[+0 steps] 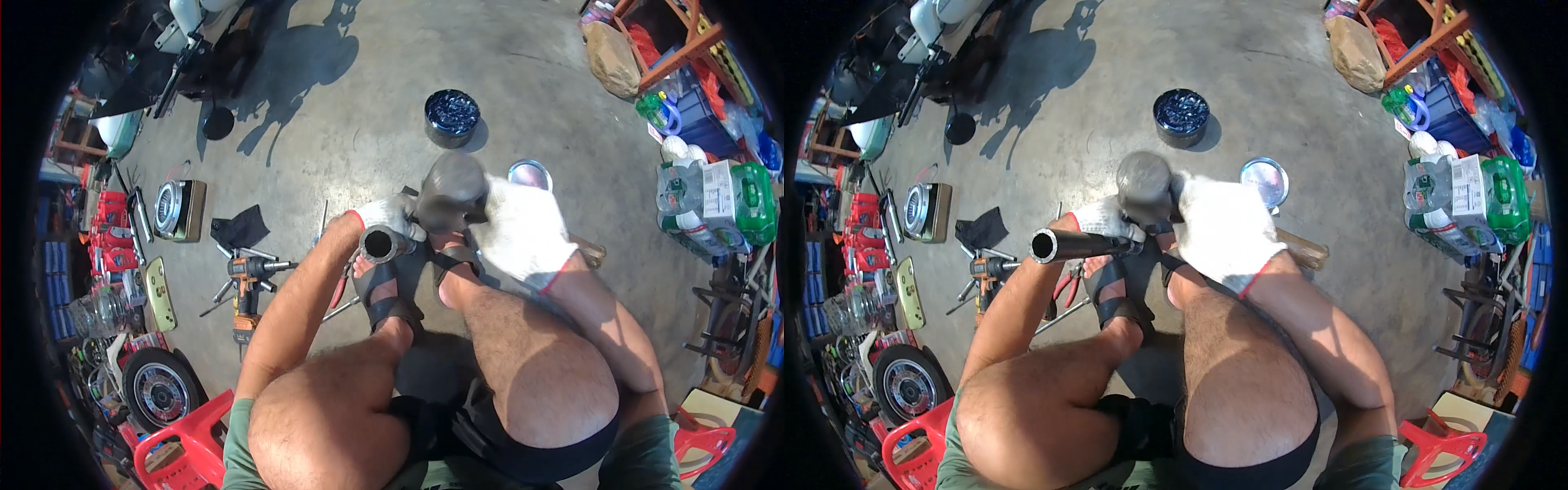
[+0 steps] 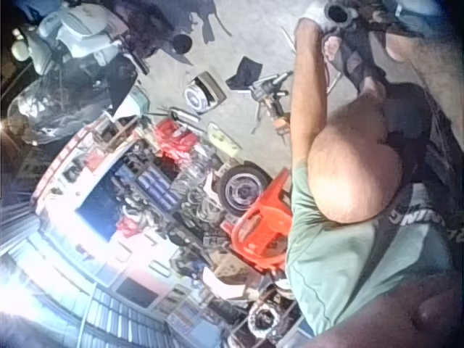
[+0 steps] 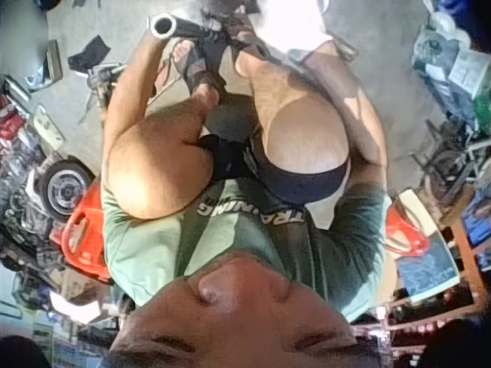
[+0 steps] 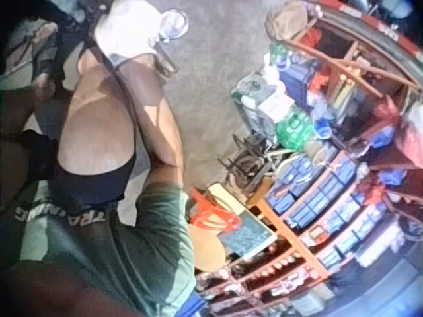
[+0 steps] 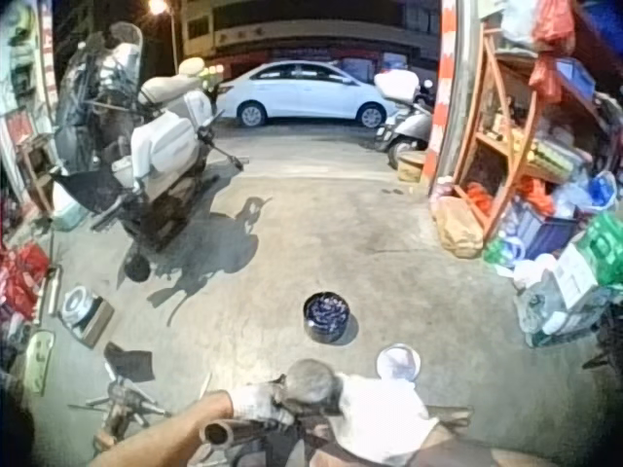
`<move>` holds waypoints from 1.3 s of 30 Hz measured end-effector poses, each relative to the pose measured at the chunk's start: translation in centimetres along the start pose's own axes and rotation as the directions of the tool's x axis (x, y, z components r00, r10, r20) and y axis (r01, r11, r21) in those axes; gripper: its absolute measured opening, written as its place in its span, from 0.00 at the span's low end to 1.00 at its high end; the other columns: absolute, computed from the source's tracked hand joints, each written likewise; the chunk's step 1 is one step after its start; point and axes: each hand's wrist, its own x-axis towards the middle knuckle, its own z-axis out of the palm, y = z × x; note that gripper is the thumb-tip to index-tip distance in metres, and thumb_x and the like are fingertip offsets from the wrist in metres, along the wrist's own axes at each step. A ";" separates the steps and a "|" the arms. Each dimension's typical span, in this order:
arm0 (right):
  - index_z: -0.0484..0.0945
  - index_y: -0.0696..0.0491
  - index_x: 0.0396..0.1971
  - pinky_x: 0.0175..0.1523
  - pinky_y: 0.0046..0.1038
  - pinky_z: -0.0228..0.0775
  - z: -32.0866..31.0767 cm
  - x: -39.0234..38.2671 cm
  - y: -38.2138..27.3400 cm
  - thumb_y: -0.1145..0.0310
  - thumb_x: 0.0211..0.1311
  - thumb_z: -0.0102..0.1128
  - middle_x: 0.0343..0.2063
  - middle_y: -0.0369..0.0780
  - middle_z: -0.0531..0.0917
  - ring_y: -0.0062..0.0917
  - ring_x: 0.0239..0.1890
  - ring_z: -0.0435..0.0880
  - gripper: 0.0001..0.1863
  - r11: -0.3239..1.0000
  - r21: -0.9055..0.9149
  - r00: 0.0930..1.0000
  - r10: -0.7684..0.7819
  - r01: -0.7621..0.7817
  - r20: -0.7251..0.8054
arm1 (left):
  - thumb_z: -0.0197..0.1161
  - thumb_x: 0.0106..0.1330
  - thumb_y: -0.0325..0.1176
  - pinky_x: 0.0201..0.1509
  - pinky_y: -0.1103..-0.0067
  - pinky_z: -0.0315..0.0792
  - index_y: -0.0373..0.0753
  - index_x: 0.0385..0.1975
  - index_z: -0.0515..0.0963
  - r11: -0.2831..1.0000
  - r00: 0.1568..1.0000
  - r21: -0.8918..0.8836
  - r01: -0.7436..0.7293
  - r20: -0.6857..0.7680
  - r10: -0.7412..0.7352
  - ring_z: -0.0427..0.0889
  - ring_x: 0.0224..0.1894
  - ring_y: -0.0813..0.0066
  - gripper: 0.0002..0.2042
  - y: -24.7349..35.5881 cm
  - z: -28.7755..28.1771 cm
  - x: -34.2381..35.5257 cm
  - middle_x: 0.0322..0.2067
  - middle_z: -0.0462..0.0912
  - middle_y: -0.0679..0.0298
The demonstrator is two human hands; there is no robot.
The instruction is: The person puts on gloves, positions a motorcycle fork assembly, and repeatedly hammers metal parts onto the fork stem using a hammer.
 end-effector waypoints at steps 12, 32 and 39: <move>0.80 0.58 0.40 0.43 0.43 0.77 1.4 -0.1 0.8 0.64 0.57 0.64 0.30 0.51 0.85 0.48 0.37 0.86 0.15 0.988 0.051 0.989 0.141 -0.143 0.035 | 0.67 0.61 0.32 0.38 0.75 0.75 0.33 0.40 0.83 0.989 0.993 0.112 0.095 0.065 -0.102 0.79 0.32 0.78 0.11 1.6 -0.5 -0.6 0.29 0.86 0.62; 0.83 0.60 0.36 0.44 0.42 0.77 4.2 -1.2 2.1 0.60 0.58 0.63 0.29 0.53 0.85 0.48 0.38 0.86 0.16 0.983 0.027 0.983 0.181 -0.180 -0.033 | 0.66 0.63 0.37 0.54 0.63 0.75 0.36 0.48 0.82 0.994 0.897 0.102 0.024 -0.441 0.024 0.82 0.49 0.45 0.16 -0.7 1.9 -3.9 0.44 0.84 0.46; 0.81 0.54 0.47 0.48 0.39 0.78 4.4 0.0 1.5 0.69 0.58 0.65 0.39 0.50 0.87 0.44 0.44 0.87 0.16 0.958 0.253 0.984 0.162 -0.137 -0.078 | 0.70 0.60 0.35 0.43 0.60 0.75 0.31 0.46 0.80 0.996 0.589 0.061 0.062 -0.808 0.013 0.81 0.40 0.42 0.18 -3.0 5.2 -6.8 0.35 0.81 0.45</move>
